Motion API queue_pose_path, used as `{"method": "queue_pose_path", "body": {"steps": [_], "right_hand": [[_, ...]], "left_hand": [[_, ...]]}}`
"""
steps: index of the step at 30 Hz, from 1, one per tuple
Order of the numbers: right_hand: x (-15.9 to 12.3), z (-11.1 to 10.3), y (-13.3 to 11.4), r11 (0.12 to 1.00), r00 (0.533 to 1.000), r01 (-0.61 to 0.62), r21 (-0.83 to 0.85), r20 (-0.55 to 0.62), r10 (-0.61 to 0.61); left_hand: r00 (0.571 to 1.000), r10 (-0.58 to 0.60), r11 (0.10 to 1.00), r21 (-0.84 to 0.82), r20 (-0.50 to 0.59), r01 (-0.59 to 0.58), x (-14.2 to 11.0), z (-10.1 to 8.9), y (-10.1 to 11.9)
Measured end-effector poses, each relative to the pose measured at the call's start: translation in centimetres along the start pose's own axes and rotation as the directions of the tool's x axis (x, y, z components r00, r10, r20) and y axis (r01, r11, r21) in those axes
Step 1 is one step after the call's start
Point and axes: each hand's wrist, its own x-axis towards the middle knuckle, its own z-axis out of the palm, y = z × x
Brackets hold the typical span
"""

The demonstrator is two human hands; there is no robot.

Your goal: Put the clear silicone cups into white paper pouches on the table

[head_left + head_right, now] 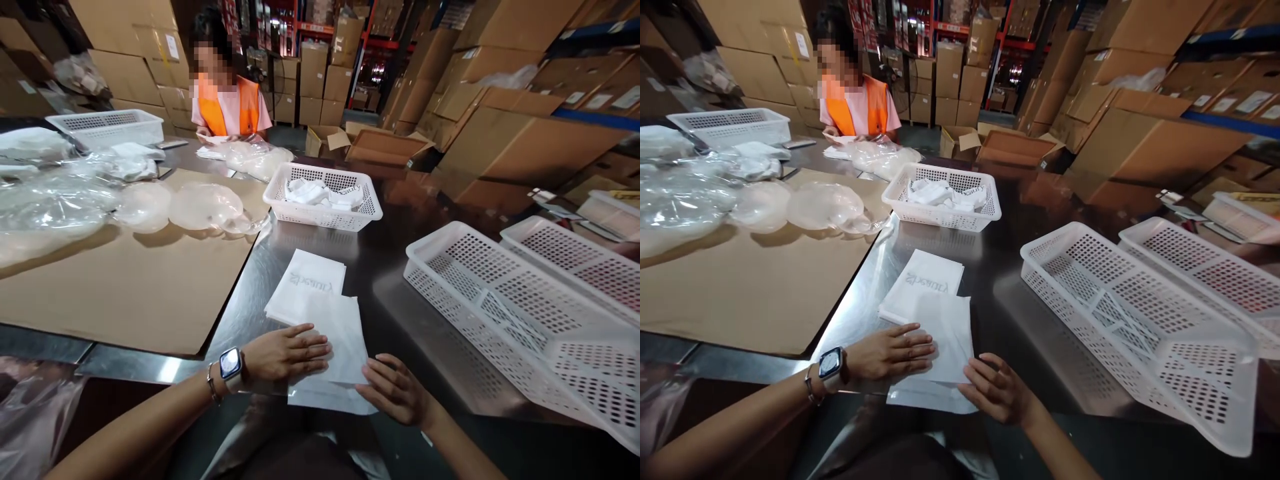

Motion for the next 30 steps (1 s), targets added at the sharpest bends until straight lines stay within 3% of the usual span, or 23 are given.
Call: {"method": "queue_pose_path", "body": {"steps": [4, 8, 12, 16, 20, 24, 30], "right_hand": [[0.0, 0.4, 0.0, 0.994, 0.995, -0.074, 0.083, -0.057, 0.079], [1.3, 0.7, -0.4, 0.999, 0.997, 0.000, 0.038, 0.071, -0.003], [1.6, 0.8, -1.1, 0.998, 0.987, 0.037, 0.060, 0.154, -0.046], [0.8, 2.0, -1.0, 0.981, 0.988, -0.100, 0.166, 0.131, 0.079], [0.8, 4.1, 0.5, 0.975, 0.975, -0.187, 0.120, 0.142, 0.169], [1.2, 4.9, 2.0, 0.981, 0.980, -0.166, 0.099, 0.123, 0.154], [1.8, 2.7, 0.8, 0.999, 0.993, 0.029, 0.018, 0.115, -0.031]], "left_hand": [[0.992, 0.014, 0.996, 0.092, -0.125, -0.003, -0.3, 0.5, 0.9], [0.984, 0.004, 0.988, 0.151, -0.180, 0.024, -0.6, 0.8, 1.5], [0.988, -0.003, 0.986, 0.162, -0.154, 0.028, -1.2, 0.8, 2.2], [0.984, 0.024, 0.984, 0.178, -0.174, 0.008, -1.4, 0.8, 2.5], [0.975, 0.024, 0.982, 0.187, -0.221, 0.019, -1.2, 1.0, 2.2], [0.971, -0.002, 0.994, 0.108, -0.237, 0.028, -1.6, 0.6, 2.3], [0.962, -0.042, 0.996, 0.062, -0.269, 0.061, -2.3, -0.2, 3.1]]}}
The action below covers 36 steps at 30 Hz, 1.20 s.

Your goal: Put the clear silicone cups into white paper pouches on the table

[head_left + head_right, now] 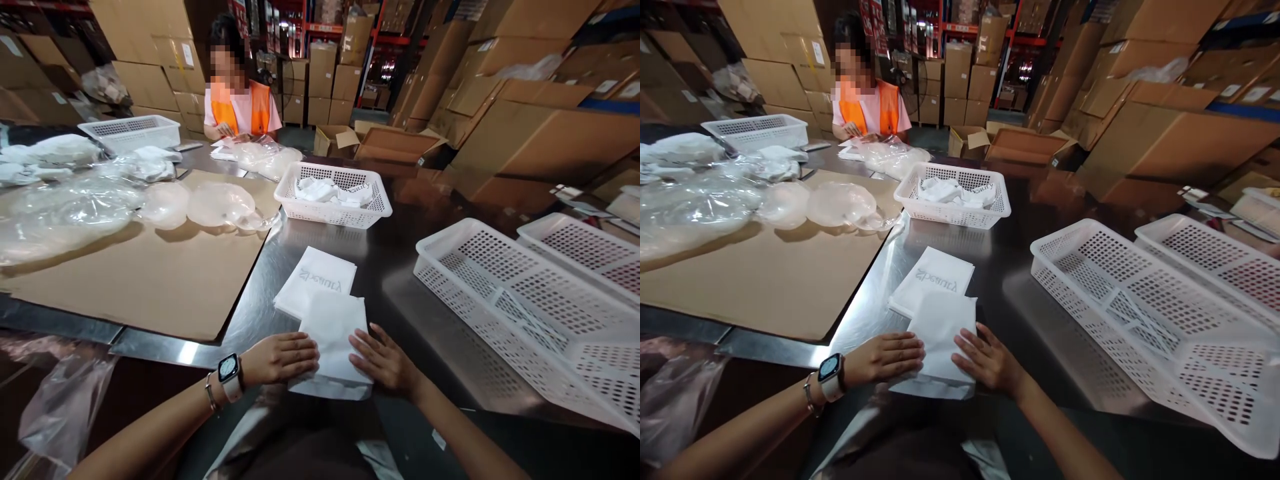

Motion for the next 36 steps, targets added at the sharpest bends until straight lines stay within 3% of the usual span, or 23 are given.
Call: {"method": "queue_pose_path", "body": {"steps": [2, 10, 14, 17, 19, 21, 24, 26, 27, 29, 32, 36], "right_hand": [[0.1, -0.8, -1.0, 0.999, 0.999, 0.048, -0.019, 0.007, -0.048], [0.0, -1.6, -3.0, 0.999, 0.997, 0.027, 0.018, 0.065, -0.028], [-1.0, -1.4, -3.1, 0.976, 0.993, -0.023, 0.216, 0.116, -0.002], [-1.5, -1.0, -3.7, 0.905, 0.990, -0.143, 0.402, 0.070, 0.125], [-1.3, -0.8, -4.5, 0.849, 0.962, -0.243, 0.469, 0.005, 0.272], [-0.7, -0.7, -5.4, 0.779, 0.885, -0.396, 0.487, -0.025, 0.466], [0.6, -0.6, -6.5, 0.584, 0.657, -0.680, 0.443, 0.013, 0.754], [1.3, -0.3, -7.0, 0.462, 0.510, -0.787, 0.409, 0.010, 0.860], [1.5, -0.1, -7.2, 0.428, 0.466, -0.810, 0.400, -0.003, 0.885], [1.8, 0.3, -7.3, 0.406, 0.419, -0.827, 0.389, -0.055, 0.906], [2.1, 0.9, -7.4, 0.408, 0.389, -0.846, 0.342, -0.126, 0.913], [2.1, 1.2, -7.2, 0.440, 0.410, -0.868, 0.229, -0.168, 0.896]], "left_hand": [[1.000, 0.000, 1.000, 0.006, -0.003, 0.000, -0.1, 0.0, 0.1], [1.000, -0.011, 1.000, -0.025, 0.026, 0.012, -0.4, 0.0, 0.2], [0.995, -0.095, 0.988, -0.119, 0.028, 0.097, -0.5, -0.1, 0.8], [0.975, -0.221, 0.949, -0.232, 0.002, 0.215, -0.9, 0.4, 1.8], [0.920, -0.390, 0.882, -0.298, -0.028, 0.365, -1.1, 1.0, 2.8], [0.804, -0.593, 0.767, -0.338, -0.047, 0.546, -1.1, 1.9, 3.7], [0.577, -0.812, 0.565, -0.372, -0.091, 0.736, -0.6, 3.3, 4.9], [0.459, -0.875, 0.483, -0.367, -0.155, 0.795, 0.0, 4.1, 5.2], [0.420, -0.886, 0.463, -0.352, -0.197, 0.813, 0.3, 4.5, 5.3], [0.382, -0.886, 0.453, -0.310, -0.264, 0.836, 0.8, 5.0, 5.3], [0.381, -0.870, 0.461, -0.246, -0.311, 0.853, 1.3, 5.2, 5.1], [0.407, -0.856, 0.474, -0.166, -0.320, 0.865, 1.5, 5.3, 5.0]]}}
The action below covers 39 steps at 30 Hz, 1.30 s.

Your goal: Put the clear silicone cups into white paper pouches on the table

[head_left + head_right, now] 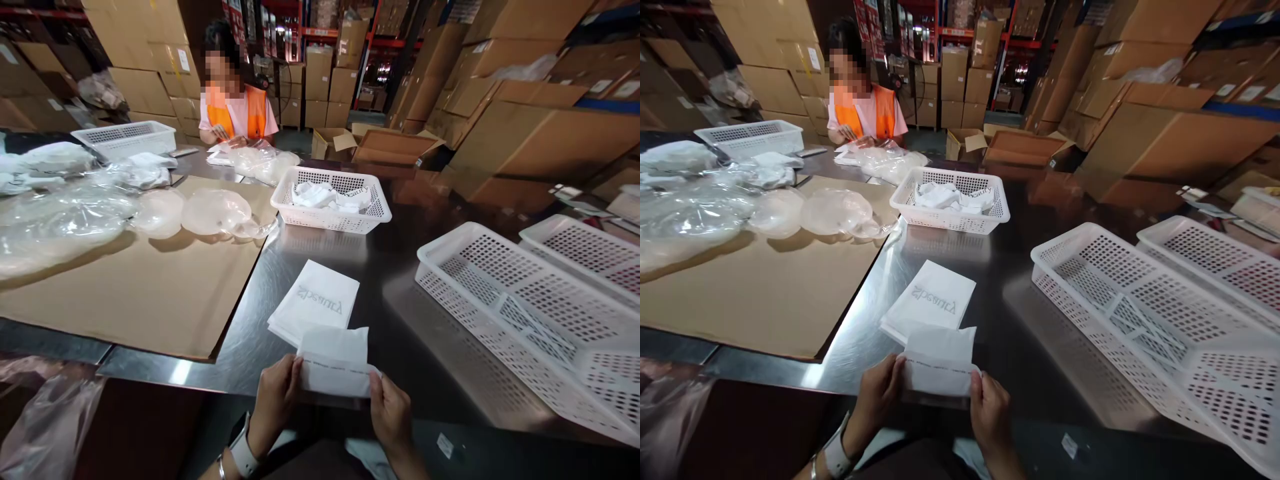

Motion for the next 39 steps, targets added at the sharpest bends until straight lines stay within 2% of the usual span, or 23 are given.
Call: {"method": "queue_pose_path", "body": {"steps": [4, 9, 12, 16, 18, 20, 21, 22, 23, 25, 26, 27, 29, 32, 35, 39], "right_hand": [[0.2, 0.1, 0.2, 0.996, 0.999, 0.040, -0.079, -0.032, -0.043], [0.4, 0.3, 0.2, 0.989, 0.998, 0.059, -0.133, -0.015, -0.062], [0.7, 0.4, 0.1, 0.966, 0.994, 0.107, -0.237, -0.006, -0.111], [1.1, 0.5, 0.2, 0.879, 0.984, 0.166, -0.448, 0.023, -0.174], [1.4, 0.2, 0.1, 0.843, 0.988, 0.149, -0.516, 0.049, -0.145], [1.9, -0.1, -0.2, 0.840, 0.994, 0.100, -0.533, 0.018, -0.106], [2.2, -0.2, -0.5, 0.847, 0.993, 0.086, -0.525, -0.023, -0.115], [2.5, -0.1, -0.8, 0.856, 0.987, 0.097, -0.508, -0.059, -0.147], [2.8, 0.0, -1.2, 0.865, 0.977, 0.153, -0.479, -0.061, -0.206], [3.5, 0.8, -1.6, 0.849, 0.925, 0.362, -0.386, 0.039, -0.377], [3.7, 1.4, -1.7, 0.823, 0.885, 0.463, -0.329, 0.118, -0.451], [4.0, 2.1, -1.7, 0.795, 0.843, 0.538, -0.280, 0.197, -0.501], [4.3, 3.4, -1.2, 0.751, 0.791, 0.606, -0.264, 0.305, -0.531], [4.2, 4.7, -0.3, 0.739, 0.819, 0.568, -0.363, 0.336, -0.466], [3.8, 5.1, 0.0, 0.762, 0.868, 0.491, -0.422, 0.314, -0.385], [3.4, 5.2, -0.2, 0.770, 0.881, 0.468, -0.434, 0.295, -0.370]], "left_hand": [[1.000, 0.016, 0.998, 0.061, -0.009, -0.016, -0.1, 0.1, -0.1], [0.998, 0.050, 0.995, 0.084, -0.030, -0.047, 0.0, 0.4, -0.2], [0.999, 0.047, 0.990, 0.131, -0.018, -0.044, 0.4, 0.5, -0.2], [0.999, 0.049, 0.960, 0.276, 0.009, -0.049, 0.9, 0.5, 0.0], [0.999, 0.036, 0.930, 0.366, 0.010, -0.037, 1.2, 0.4, 0.2], [0.999, 0.040, 0.901, 0.433, -0.032, -0.022, 1.5, 0.1, 0.7], [0.994, 0.087, 0.890, 0.454, -0.069, -0.047, 1.8, 0.0, 1.0], [0.980, 0.179, 0.879, 0.463, -0.089, -0.119, 2.1, 0.0, 1.3], [0.950, 0.304, 0.858, 0.456, -0.076, -0.238, 2.5, 0.0, 1.6], [0.849, 0.526, 0.774, 0.390, 0.043, -0.499, 3.3, 0.3, 2.0], [0.810, 0.574, 0.740, 0.347, 0.119, -0.575, 3.7, 0.6, 2.0], [0.799, 0.571, 0.735, 0.317, 0.189, -0.600, 4.0, 1.0, 1.9], [0.838, 0.476, 0.770, 0.334, 0.266, -0.543, 4.3, 1.9, 1.2], [0.879, 0.395, 0.786, 0.397, 0.269, -0.474, 4.1, 3.0, -0.1], [0.882, 0.384, 0.801, 0.377, 0.273, -0.466, 3.8, 3.1, -0.9], [0.875, 0.357, 0.818, 0.344, 0.326, -0.461, 3.8, 2.7, -0.8]]}}
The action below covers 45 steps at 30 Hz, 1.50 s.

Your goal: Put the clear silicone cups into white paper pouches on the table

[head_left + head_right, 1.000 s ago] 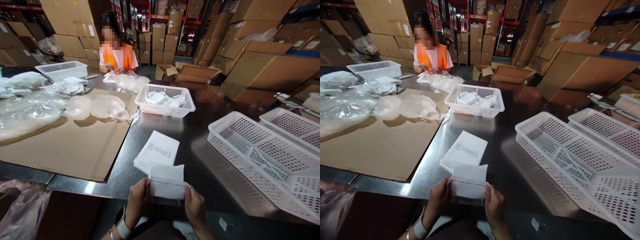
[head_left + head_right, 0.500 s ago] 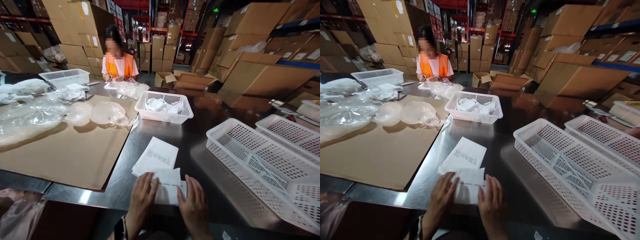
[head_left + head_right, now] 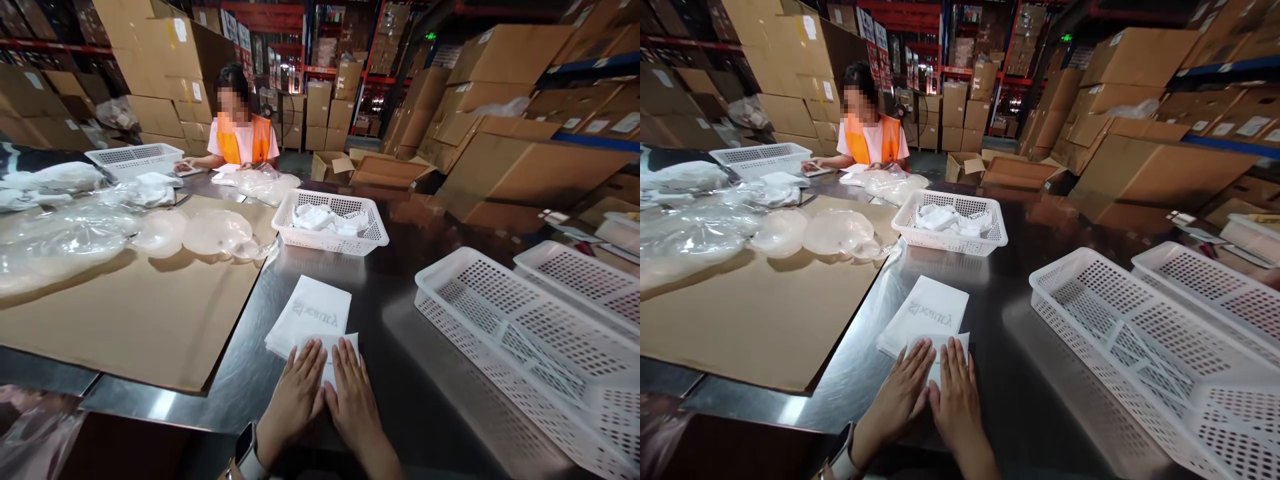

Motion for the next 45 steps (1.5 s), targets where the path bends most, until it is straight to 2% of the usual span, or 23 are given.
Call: {"method": "queue_pose_path", "body": {"steps": [8, 13, 17, 19, 22, 24, 25, 26, 28, 29, 30, 31, 32, 33, 34, 36, 38, 40, 41, 42, 43, 45], "right_hand": [[-0.2, 0.6, 0.3, 1.000, 0.999, 0.026, 0.000, 0.031, -0.026], [-1.8, 1.0, 0.7, 0.998, 0.997, 0.037, 0.058, 0.072, -0.041], [-4.0, 2.4, 2.0, 0.990, 0.994, -0.059, 0.128, 0.098, 0.046], [-4.5, 3.2, 3.4, 0.973, 0.993, -0.078, 0.218, 0.108, 0.056], [-3.4, 3.1, 6.0, 0.893, 0.994, -0.108, 0.436, 0.029, 0.107], [-1.6, 1.7, 7.6, 0.781, 0.965, -0.224, 0.584, 0.020, 0.262], [-0.6, 0.7, 8.2, 0.697, 0.927, -0.310, 0.647, 0.044, 0.372], [0.5, -0.4, 8.5, 0.585, 0.868, -0.393, 0.710, 0.075, 0.491], [2.1, -2.8, 8.3, 0.267, 0.722, -0.470, 0.841, 0.192, 0.665], [2.7, -3.9, 7.8, 0.078, 0.672, -0.457, 0.886, 0.287, 0.683], [3.0, -4.9, 6.9, -0.113, 0.655, -0.424, 0.899, 0.390, 0.648], [3.0, -5.6, 5.8, -0.287, 0.658, -0.399, 0.871, 0.489, 0.573], [2.9, -6.2, 4.4, -0.424, 0.664, -0.398, 0.813, 0.575, 0.479], [2.6, -6.5, 3.0, -0.518, 0.660, -0.419, 0.746, 0.642, 0.390], [2.3, -6.7, 1.7, -0.576, 0.644, -0.445, 0.685, 0.693, 0.326], [2.0, -6.8, -0.3, -0.637, 0.577, -0.496, 0.590, 0.773, 0.266], [2.9, -6.9, -0.6, -0.683, 0.497, -0.529, 0.504, 0.836, 0.232], [5.7, -7.5, 1.0, -0.731, 0.447, -0.521, 0.441, 0.870, 0.206], [7.9, -8.0, 2.4, -0.750, 0.447, -0.492, 0.441, 0.868, 0.216], [10.5, -8.5, 4.0, -0.763, 0.465, -0.461, 0.454, 0.855, 0.228], [13.4, -9.0, 5.7, -0.769, 0.492, -0.387, 0.508, 0.820, 0.293], [18.7, -9.2, 8.8, -0.730, 0.585, -0.177, 0.660, 0.667, 0.462]], "left_hand": [[0.998, -0.026, 0.998, -0.049, 0.052, 0.028, 0.1, -0.1, 0.3], [0.995, 0.001, 0.997, -0.083, 0.097, 0.007, -0.7, -0.3, 0.0], [0.992, 0.108, 0.992, -0.075, 0.062, -0.104, -0.4, 0.4, -1.8], [0.985, 0.162, 0.982, -0.107, 0.055, -0.155, 0.8, 0.4, -3.2], [0.983, 0.177, 0.951, -0.264, 0.041, -0.160, 3.4, -0.9, -4.9], [0.991, 0.132, 0.891, -0.442, 0.028, -0.106, 5.2, -2.5, -5.4], [0.996, 0.083, 0.832, -0.552, 0.016, -0.061, 6.0, -3.3, -5.4], [1.000, 0.012, 0.744, -0.669, 0.002, -0.007, 6.6, -4.0, -5.2], [0.981, -0.191, 0.489, -0.869, -0.020, 0.078, 7.6, -5.0, -4.2], [0.949, -0.315, 0.353, -0.930, -0.015, 0.102, 7.9, -5.2, -3.6], [0.902, -0.431, 0.238, -0.964, 0.002, 0.115, 8.1, -5.3, -2.9], [0.852, -0.524, 0.158, -0.979, 0.025, 0.126, 8.1, -5.2, -2.3], [0.805, -0.592, 0.119, -0.982, 0.046, 0.144, 8.1, -5.1, -1.9], [0.772, -0.633, 0.131, -0.976, 0.052, 0.173, 8.0, -5.0, -1.6], [0.758, -0.651, 0.187, -0.959, 0.041, 0.213, 7.8, -5.0, -1.6], [0.767, -0.641, 0.372, -0.882, -0.019, 0.288, 7.2, -5.2, -2.2], [0.784, -0.615, 0.541, -0.771, -0.088, 0.338, 6.5, -5.9, -3.5], [0.776, -0.612, 0.642, -0.670, -0.154, 0.373, 5.9, -6.9, -5.1], [0.771, -0.610, 0.684, -0.613, -0.184, 0.395, 5.6, -7.4, -5.8], [0.772, -0.602, 0.726, -0.542, -0.205, 0.423, 5.5, -7.8, -6.6], [0.790, -0.578, 0.769, -0.462, -0.207, 0.441, 5.4, -8.1, -7.2], [0.882, -0.450, 0.867, -0.307, -0.139, 0.393, 5.2, -8.1, -8.1]]}}
